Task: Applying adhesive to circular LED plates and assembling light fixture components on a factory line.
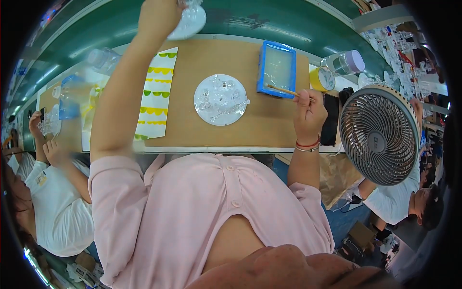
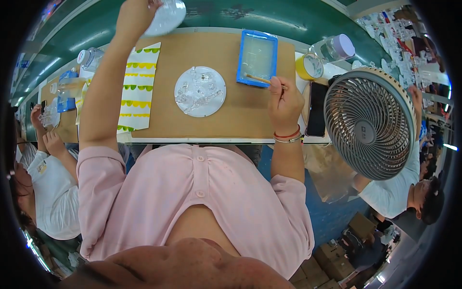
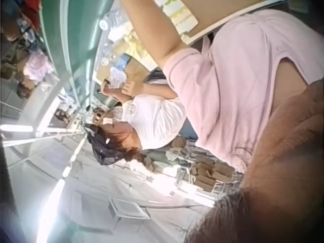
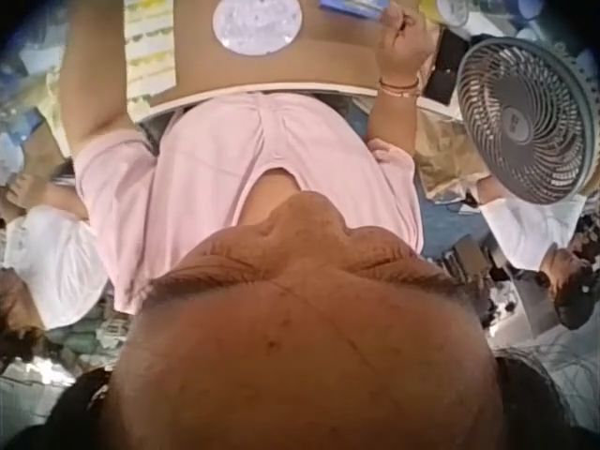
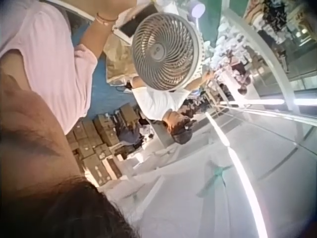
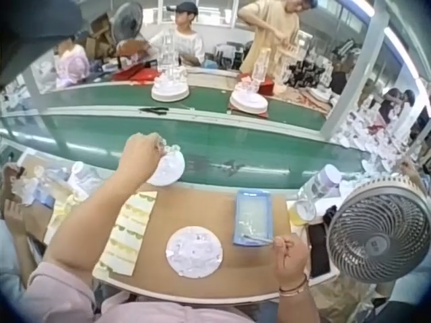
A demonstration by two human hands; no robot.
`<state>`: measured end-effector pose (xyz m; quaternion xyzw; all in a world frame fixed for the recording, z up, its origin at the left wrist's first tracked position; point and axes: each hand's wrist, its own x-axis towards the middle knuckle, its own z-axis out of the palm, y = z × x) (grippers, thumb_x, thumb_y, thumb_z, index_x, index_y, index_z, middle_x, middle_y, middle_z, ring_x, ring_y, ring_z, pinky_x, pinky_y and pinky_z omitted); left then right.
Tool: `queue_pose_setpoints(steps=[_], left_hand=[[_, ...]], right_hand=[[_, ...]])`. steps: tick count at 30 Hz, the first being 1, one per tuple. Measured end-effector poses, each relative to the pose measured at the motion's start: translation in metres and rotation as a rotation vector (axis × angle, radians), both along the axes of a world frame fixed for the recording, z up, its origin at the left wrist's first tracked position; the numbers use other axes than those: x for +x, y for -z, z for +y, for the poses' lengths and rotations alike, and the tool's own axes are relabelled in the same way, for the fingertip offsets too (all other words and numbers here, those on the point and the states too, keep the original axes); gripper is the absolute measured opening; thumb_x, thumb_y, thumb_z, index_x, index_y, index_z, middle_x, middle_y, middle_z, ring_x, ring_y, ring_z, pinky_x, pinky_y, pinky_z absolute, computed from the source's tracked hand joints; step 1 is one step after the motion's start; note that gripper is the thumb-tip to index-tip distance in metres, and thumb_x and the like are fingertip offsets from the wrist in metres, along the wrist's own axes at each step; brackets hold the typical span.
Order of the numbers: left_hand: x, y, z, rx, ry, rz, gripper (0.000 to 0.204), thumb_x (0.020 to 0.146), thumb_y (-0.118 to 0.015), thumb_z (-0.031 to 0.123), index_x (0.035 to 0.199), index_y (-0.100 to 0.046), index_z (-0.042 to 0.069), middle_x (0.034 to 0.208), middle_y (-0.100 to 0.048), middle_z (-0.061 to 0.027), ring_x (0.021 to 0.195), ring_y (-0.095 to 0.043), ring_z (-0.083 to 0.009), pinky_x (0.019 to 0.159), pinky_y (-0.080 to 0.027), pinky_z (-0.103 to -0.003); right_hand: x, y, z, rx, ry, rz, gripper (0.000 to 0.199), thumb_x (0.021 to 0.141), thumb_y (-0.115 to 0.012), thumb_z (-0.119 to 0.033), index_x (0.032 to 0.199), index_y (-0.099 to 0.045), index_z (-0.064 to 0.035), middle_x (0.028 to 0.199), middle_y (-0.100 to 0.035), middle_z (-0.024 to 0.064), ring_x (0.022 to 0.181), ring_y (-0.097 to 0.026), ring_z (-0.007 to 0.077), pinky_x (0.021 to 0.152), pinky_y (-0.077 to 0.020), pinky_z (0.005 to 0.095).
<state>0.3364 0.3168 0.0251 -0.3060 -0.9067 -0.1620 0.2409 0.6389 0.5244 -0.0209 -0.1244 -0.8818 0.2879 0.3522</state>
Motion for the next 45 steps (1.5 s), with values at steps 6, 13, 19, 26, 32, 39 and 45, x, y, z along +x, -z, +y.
queue_pose_setpoints(steps=[6, 13, 19, 26, 32, 39, 45], left_hand=[[0.04, 0.033, -0.046, -0.17, 0.079, -0.288, 0.03, 0.082, -0.068, 0.02, 0.107, -0.061, 0.005, 0.105, -0.062, -0.0173, 0.097, -0.058, -0.0356, 0.087, -0.046, -0.045], [0.12, 0.031, -0.069, 0.251, 0.446, -0.13, 0.055, 0.078, -0.074, 0.019, 0.127, -0.052, 0.009, 0.13, -0.052, -0.0118, 0.115, -0.052, -0.033, 0.097, -0.043, -0.041], [0.173, 0.044, -0.077, 0.133, 0.695, -0.571, 0.054, 0.078, -0.074, 0.019, 0.127, -0.052, 0.01, 0.134, -0.051, -0.0074, 0.114, -0.052, -0.032, 0.097, -0.043, -0.039], [0.18, 0.056, -0.075, 0.217, 0.651, -0.677, 0.056, 0.074, -0.076, 0.011, 0.126, -0.054, 0.012, 0.13, -0.056, -0.0071, 0.113, -0.056, -0.0295, 0.092, -0.048, -0.036], [0.197, 0.054, -0.076, 0.248, 0.54, -0.637, 0.055, 0.074, -0.076, 0.009, 0.125, -0.055, 0.012, 0.123, -0.059, -0.0086, 0.11, -0.058, -0.0292, 0.089, -0.049, -0.036], [0.191, 0.054, -0.083, 0.28, 0.547, -0.732, 0.047, 0.077, -0.073, 0.006, 0.121, -0.058, 0.01, 0.116, -0.063, -0.0104, 0.099, -0.063, -0.0266, 0.082, -0.051, -0.033], [0.187, 0.061, -0.078, 0.346, 0.498, -0.751, 0.027, 0.08, -0.071, 0.004, 0.106, -0.067, 0.007, 0.101, -0.069, -0.0098, 0.084, -0.066, -0.0207, 0.072, -0.053, -0.029]], right_hand=[[0.005, -0.006, -0.003, -0.01, -0.009, 0.09, 0.021, 0.097, -0.055, -0.019, 0.086, -0.057, -0.0004, 0.067, -0.061, 0.0052, 0.059, -0.057, 0.0113, 0.055, -0.0441, 0.0229], [0.006, 0.001, -0.001, 0.03, 0.021, 0.071, 0.02, 0.097, -0.053, -0.017, 0.087, -0.057, -0.0003, 0.068, -0.061, 0.0052, 0.056, -0.055, 0.0092, 0.053, -0.0429, 0.0214], [0.039, 0.002, -0.034, -0.385, -0.098, 0.371, 0.023, 0.099, -0.05, -0.021, 0.088, -0.054, -0.0005, 0.069, -0.059, 0.0082, 0.05, -0.046, 0.0078, 0.047, -0.0361, 0.0183], [0.032, 0.027, -0.064, -0.254, -0.126, 0.11, 0.015, 0.095, -0.055, -0.014, 0.086, -0.058, -0.002, 0.066, -0.061, 0.0066, 0.057, -0.059, 0.0147, 0.051, -0.0446, 0.0259], [0.037, 0.035, -0.072, -0.156, -0.287, 0.059, 0.019, 0.098, -0.05, -0.017, 0.091, -0.056, 0.0, 0.074, -0.062, 0.0073, 0.058, -0.052, 0.0087, 0.054, -0.0421, 0.0214], [0.025, 0.034, -0.068, -0.181, -0.136, 0.065, 0.01, 0.092, -0.058, -0.01, 0.084, -0.058, -0.0027, 0.067, -0.06, 0.0078, 0.056, -0.058, 0.0231, 0.053, -0.0453, 0.0311], [0.035, 0.029, -0.078, -0.099, -0.339, 0.071, 0.009, 0.092, -0.057, -0.009, 0.085, -0.058, -0.0026, 0.07, -0.06, 0.0092, 0.055, -0.057, 0.0275, 0.052, -0.0447, 0.0321]])
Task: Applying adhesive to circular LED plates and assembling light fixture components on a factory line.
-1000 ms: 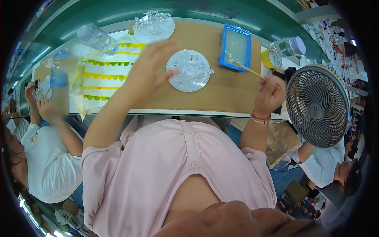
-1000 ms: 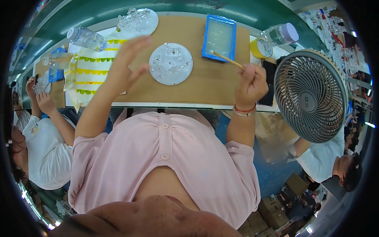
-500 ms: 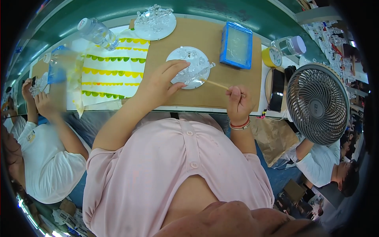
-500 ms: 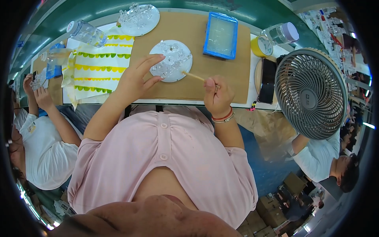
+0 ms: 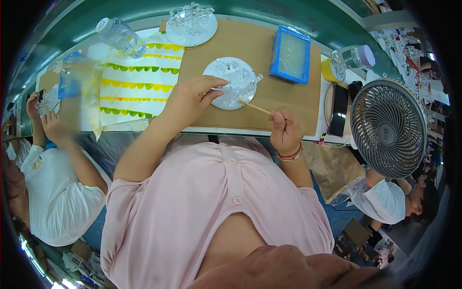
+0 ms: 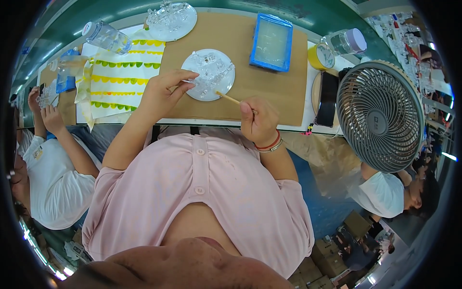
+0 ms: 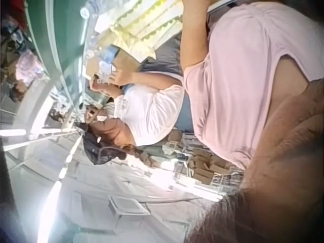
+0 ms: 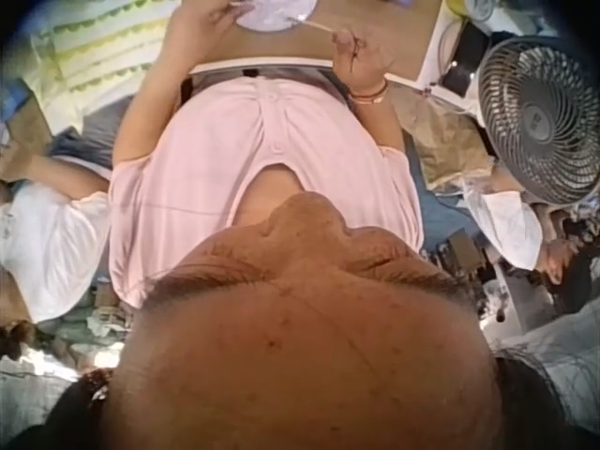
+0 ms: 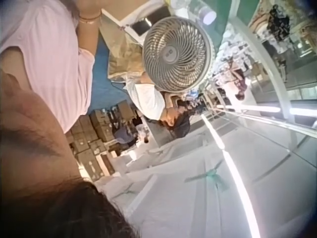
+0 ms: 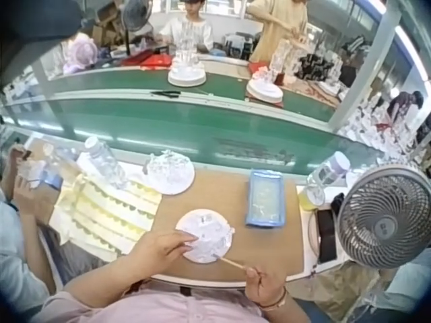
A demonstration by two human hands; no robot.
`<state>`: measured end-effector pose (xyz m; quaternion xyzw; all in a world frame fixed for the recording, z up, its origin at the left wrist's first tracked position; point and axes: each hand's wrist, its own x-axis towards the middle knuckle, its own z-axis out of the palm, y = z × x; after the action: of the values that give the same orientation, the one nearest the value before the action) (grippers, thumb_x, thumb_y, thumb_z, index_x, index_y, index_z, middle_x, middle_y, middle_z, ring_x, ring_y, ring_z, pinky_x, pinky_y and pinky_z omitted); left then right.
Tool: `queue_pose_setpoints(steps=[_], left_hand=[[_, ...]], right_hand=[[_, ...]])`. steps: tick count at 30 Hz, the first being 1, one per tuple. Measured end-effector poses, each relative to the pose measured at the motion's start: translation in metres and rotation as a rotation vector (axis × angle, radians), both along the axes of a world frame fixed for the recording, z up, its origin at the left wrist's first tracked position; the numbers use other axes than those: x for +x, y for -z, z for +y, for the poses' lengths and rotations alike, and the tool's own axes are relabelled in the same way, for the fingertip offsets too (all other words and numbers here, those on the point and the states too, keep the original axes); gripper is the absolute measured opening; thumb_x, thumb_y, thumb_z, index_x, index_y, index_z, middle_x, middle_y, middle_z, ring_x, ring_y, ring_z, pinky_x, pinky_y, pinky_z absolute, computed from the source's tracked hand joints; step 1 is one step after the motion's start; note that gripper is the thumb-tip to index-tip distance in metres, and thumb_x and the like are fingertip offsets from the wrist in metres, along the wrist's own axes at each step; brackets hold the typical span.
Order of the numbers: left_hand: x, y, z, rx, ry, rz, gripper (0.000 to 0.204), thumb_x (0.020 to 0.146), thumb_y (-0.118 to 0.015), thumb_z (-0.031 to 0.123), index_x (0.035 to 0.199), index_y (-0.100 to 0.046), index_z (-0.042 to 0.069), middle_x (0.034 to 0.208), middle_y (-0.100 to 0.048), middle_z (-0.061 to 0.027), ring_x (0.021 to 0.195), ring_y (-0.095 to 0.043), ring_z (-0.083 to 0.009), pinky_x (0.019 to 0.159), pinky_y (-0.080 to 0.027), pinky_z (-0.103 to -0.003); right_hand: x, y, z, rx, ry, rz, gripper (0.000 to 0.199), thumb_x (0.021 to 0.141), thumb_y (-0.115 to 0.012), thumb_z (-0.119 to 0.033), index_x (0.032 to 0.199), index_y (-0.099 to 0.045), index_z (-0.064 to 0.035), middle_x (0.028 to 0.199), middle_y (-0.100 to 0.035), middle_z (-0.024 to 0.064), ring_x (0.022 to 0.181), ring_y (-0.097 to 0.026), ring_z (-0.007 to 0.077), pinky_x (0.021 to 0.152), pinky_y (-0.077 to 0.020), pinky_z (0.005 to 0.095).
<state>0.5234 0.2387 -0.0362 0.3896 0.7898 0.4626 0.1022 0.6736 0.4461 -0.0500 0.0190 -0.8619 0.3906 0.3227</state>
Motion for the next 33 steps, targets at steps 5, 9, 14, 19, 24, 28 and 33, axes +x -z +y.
queue_pose_setpoints(steps=[5, 9, 14, 19, 24, 28, 33], left_hand=[[0.005, -0.001, 0.003, 0.026, -0.025, -0.077, 0.017, 0.081, -0.071, 0.005, 0.098, -0.07, 0.005, 0.093, -0.071, -0.0086, 0.08, -0.067, -0.0186, 0.069, -0.052, -0.028], [0.007, 0.001, 0.005, 0.049, -0.031, -0.064, 0.015, 0.08, -0.071, 0.004, 0.095, -0.071, 0.005, 0.091, -0.071, -0.0077, 0.08, -0.066, -0.0177, 0.067, -0.052, -0.027], [0.008, 0.003, 0.005, 0.052, -0.032, -0.084, 0.014, 0.08, -0.071, 0.003, 0.093, -0.071, 0.005, 0.091, -0.071, -0.0071, 0.078, -0.066, -0.017, 0.067, -0.051, -0.027], [0.013, 0.01, 0.015, 0.115, -0.024, -0.141, 0.013, 0.079, -0.071, 0.001, 0.092, -0.07, 0.003, 0.089, -0.071, -0.0077, 0.077, -0.066, -0.0154, 0.066, -0.051, -0.026], [0.015, 0.014, 0.019, 0.146, -0.028, -0.071, 0.013, 0.079, -0.071, -0.001, 0.091, -0.07, 0.002, 0.088, -0.07, -0.0084, 0.077, -0.066, -0.0144, 0.066, -0.052, -0.025], [0.017, 0.012, 0.022, 0.156, -0.021, -0.075, 0.013, 0.079, -0.071, -0.001, 0.091, -0.07, 0.002, 0.088, -0.07, -0.0087, 0.076, -0.066, -0.0146, 0.065, -0.053, -0.025], [0.021, 0.013, 0.026, 0.16, -0.033, -0.072, 0.013, 0.079, -0.071, 0.0, 0.091, -0.07, 0.002, 0.088, -0.07, -0.0083, 0.075, -0.067, -0.0144, 0.065, -0.054, -0.024]], right_hand=[[-0.013, 0.011, 0.022, -0.117, 0.202, -0.021, 0.012, 0.093, -0.057, -0.012, 0.084, -0.058, -0.0034, 0.069, -0.061, 0.0083, 0.055, -0.058, 0.0222, 0.052, -0.0444, 0.0302], [-0.023, 0.009, 0.028, -0.119, 0.207, 0.006, 0.014, 0.093, -0.057, -0.014, 0.084, -0.057, -0.0034, 0.066, -0.06, 0.0076, 0.055, -0.058, 0.0203, 0.052, -0.0443, 0.0293], [-0.002, 0.002, 0.021, 0.04, 0.139, -0.006, 0.014, 0.094, -0.057, -0.013, 0.083, -0.057, -0.0031, 0.067, -0.06, 0.0076, 0.056, -0.059, 0.0213, 0.052, -0.0447, 0.0287], [-0.009, 0.012, 0.027, -0.057, 0.168, -0.002, 0.016, 0.096, -0.054, -0.013, 0.085, -0.057, -0.0015, 0.069, -0.061, 0.0071, 0.058, -0.057, 0.0157, 0.053, -0.0438, 0.0257], [0.008, 0.011, 0.02, 0.0, 0.203, -0.018, 0.011, 0.091, -0.058, -0.01, 0.083, -0.057, -0.0026, 0.07, -0.061, 0.0096, 0.057, -0.059, 0.0243, 0.053, -0.045, 0.0306], [0.013, 0.004, 0.006, 0.139, 0.068, 0.069, 0.011, 0.092, -0.055, -0.007, 0.083, -0.057, -0.0015, 0.069, -0.061, 0.0104, 0.058, -0.059, 0.0235, 0.053, -0.0455, 0.0303], [0.012, -0.001, 0.003, 0.154, 0.109, 0.019, 0.016, 0.095, -0.05, -0.009, 0.082, -0.056, -0.0015, 0.069, -0.063, 0.0095, 0.058, -0.061, 0.0208, 0.054, -0.0455, 0.0278]])
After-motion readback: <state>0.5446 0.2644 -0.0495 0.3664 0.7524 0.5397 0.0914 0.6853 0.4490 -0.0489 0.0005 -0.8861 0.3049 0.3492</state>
